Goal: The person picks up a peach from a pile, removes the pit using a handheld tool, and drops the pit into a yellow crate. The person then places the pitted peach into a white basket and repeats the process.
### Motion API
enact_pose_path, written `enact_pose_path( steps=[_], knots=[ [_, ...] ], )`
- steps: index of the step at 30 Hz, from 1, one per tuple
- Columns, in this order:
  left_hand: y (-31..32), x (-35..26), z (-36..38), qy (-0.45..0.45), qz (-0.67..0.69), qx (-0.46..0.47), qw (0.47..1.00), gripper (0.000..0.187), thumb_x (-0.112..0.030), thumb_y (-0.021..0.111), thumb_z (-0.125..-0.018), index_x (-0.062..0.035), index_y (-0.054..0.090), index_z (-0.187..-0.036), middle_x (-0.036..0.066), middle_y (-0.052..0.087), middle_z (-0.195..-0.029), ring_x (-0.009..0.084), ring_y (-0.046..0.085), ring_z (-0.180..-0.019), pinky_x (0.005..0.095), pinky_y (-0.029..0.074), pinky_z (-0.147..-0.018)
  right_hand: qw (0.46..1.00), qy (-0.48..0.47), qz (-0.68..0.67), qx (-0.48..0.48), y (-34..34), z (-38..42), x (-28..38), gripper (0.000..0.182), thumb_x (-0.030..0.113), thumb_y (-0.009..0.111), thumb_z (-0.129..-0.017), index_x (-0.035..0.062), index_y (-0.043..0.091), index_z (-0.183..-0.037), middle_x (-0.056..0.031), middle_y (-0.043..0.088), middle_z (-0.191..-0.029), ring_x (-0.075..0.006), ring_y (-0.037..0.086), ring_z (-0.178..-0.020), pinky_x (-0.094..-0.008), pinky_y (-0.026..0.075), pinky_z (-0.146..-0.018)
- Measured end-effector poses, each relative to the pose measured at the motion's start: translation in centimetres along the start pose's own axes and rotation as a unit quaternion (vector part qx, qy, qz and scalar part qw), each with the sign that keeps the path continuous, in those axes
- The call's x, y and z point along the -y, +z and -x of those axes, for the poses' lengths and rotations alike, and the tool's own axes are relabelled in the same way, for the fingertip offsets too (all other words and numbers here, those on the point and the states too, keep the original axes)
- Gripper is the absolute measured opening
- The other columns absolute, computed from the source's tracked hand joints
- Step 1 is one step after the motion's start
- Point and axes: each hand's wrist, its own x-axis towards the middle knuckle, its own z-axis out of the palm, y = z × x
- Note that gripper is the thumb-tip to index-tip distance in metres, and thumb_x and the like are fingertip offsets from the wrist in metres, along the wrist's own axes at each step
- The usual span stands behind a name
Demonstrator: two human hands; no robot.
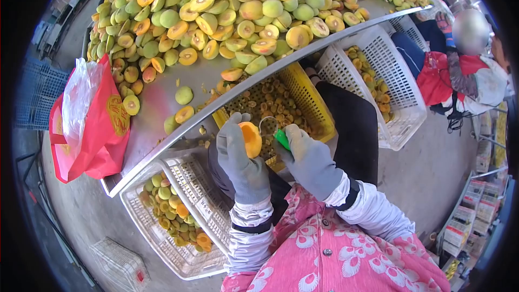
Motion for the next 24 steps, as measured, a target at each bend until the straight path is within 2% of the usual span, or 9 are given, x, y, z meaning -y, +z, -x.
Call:
enact_pose_path(
  steps=[7,9,12,15,18,21,22,23,24],
  knots=[
    [-0.2,1.9,0.7,0.048,-0.014,-0.002,0.999,0.027,0.005,0.054,-0.092,0.0045,0.057,-0.118,0.015,0.063,-0.109,0.0211,0.063,-0.093,0.0306,0.05,-0.087,0.998,0.013,0.053,0.029,2.5,0.3,-1.4,0.024,0.022,0.061,-0.092,0.0056,0.049,-0.105,-0.02,0.065,-0.087,-0.04,0.066,-0.074,-0.0485,0.052,-0.061],
    [-0.2,2.8,1.0,-0.08,0.064,-0.101,0.99,0.021,-0.001,0.06,-0.092,0.0021,0.059,-0.113,0.011,0.065,-0.105,0.0161,0.062,-0.092,0.0276,0.05,-0.087,0.994,0.037,0.091,0.052,4.3,-0.5,-2.8,0.024,0.025,0.06,-0.093,0.0056,0.05,-0.104,-0.0205,0.066,-0.084,-0.0393,0.067,-0.074,-0.0481,0.053,-0.061],
    [-0.2,1.2,2.7,0.033,0.023,-0.12,0.992,0.017,-0.007,0.064,-0.092,-0.0004,0.061,-0.107,0.007,0.066,-0.1,0.0123,0.061,-0.09,0.0253,0.049,-0.084,0.982,-0.024,0.166,0.091,9.0,-1.3,-11.0,0.026,0.028,0.053,-0.095,0.0024,0.056,-0.098,-0.0223,0.068,-0.078,-0.0401,0.067,-0.07,-0.0489,0.053,-0.059],
    [-8.2,1.7,3.1,0.03,-0.029,-0.223,0.974,0.019,-0.005,0.067,-0.091,-0.0004,0.061,-0.108,0.006,0.065,-0.102,0.0115,0.06,-0.09,0.0244,0.049,-0.083,0.987,0.1,0.094,0.086,11.3,-0.6,-17.0,0.034,0.038,0.055,-0.096,0.0038,0.056,-0.098,-0.0254,0.066,-0.079,-0.0485,0.063,-0.074,-0.0543,0.048,-0.06],
    [-22.2,3.8,5.5,-0.021,-0.21,-0.351,0.912,0.027,-0.021,0.056,-0.098,0.0027,0.064,-0.106,0.006,0.064,-0.096,0.0135,0.058,-0.087,0.0275,0.048,-0.078,0.987,0.053,0.125,0.087,11.6,0.3,-19.0,0.031,0.035,0.059,-0.094,0.0042,0.054,-0.097,-0.0215,0.065,-0.073,-0.0402,0.064,-0.061,-0.0493,0.046,-0.051],
    [-35.2,9.5,9.9,-0.118,-0.132,-0.503,0.846,0.03,-0.02,0.063,-0.092,0.005,0.063,-0.107,0.011,0.064,-0.094,0.0189,0.06,-0.078,0.0322,0.054,-0.071,0.966,0.184,0.022,0.18,10.5,0.7,-19.3,0.027,0.03,0.061,-0.094,0.0042,0.053,-0.097,-0.0151,0.062,-0.068,-0.0274,0.061,-0.052,-0.0419,0.044,-0.045],
    [-39.5,12.0,11.8,-0.206,-0.251,-0.491,0.808,0.032,-0.018,0.066,-0.089,0.0042,0.059,-0.111,0.019,0.067,-0.097,0.0273,0.066,-0.077,0.0381,0.056,-0.07,0.97,0.157,0.04,0.184,10.9,1.0,-19.5,0.027,0.03,0.061,-0.093,0.0047,0.053,-0.099,-0.013,0.061,-0.068,-0.0233,0.06,-0.051,-0.0393,0.044,-0.045],
    [-44.4,15.5,14.6,-0.241,-0.535,-0.281,0.76,0.037,-0.018,0.066,-0.088,0.0038,0.057,-0.116,0.023,0.066,-0.101,0.0324,0.067,-0.08,0.0409,0.056,-0.071,0.973,0.128,0.055,0.183,11.2,1.0,-19.2,0.026,0.029,0.061,-0.093,0.0052,0.054,-0.1,-0.011,0.06,-0.067,-0.0193,0.058,-0.05,-0.0368,0.043,-0.044],
    [-47.4,17.7,16.7,-0.237,-0.752,-0.035,0.614,0.042,-0.018,0.066,-0.088,0.0035,0.054,-0.122,0.027,0.066,-0.104,0.0374,0.069,-0.082,0.0437,0.056,-0.072,0.975,0.129,0.055,0.175,10.9,1.2,-17.7,0.026,0.029,0.061,-0.093,0.0052,0.054,-0.1,-0.011,0.06,-0.067,-0.0193,0.058,-0.05,-0.0368,0.043,-0.044]
  ],
)
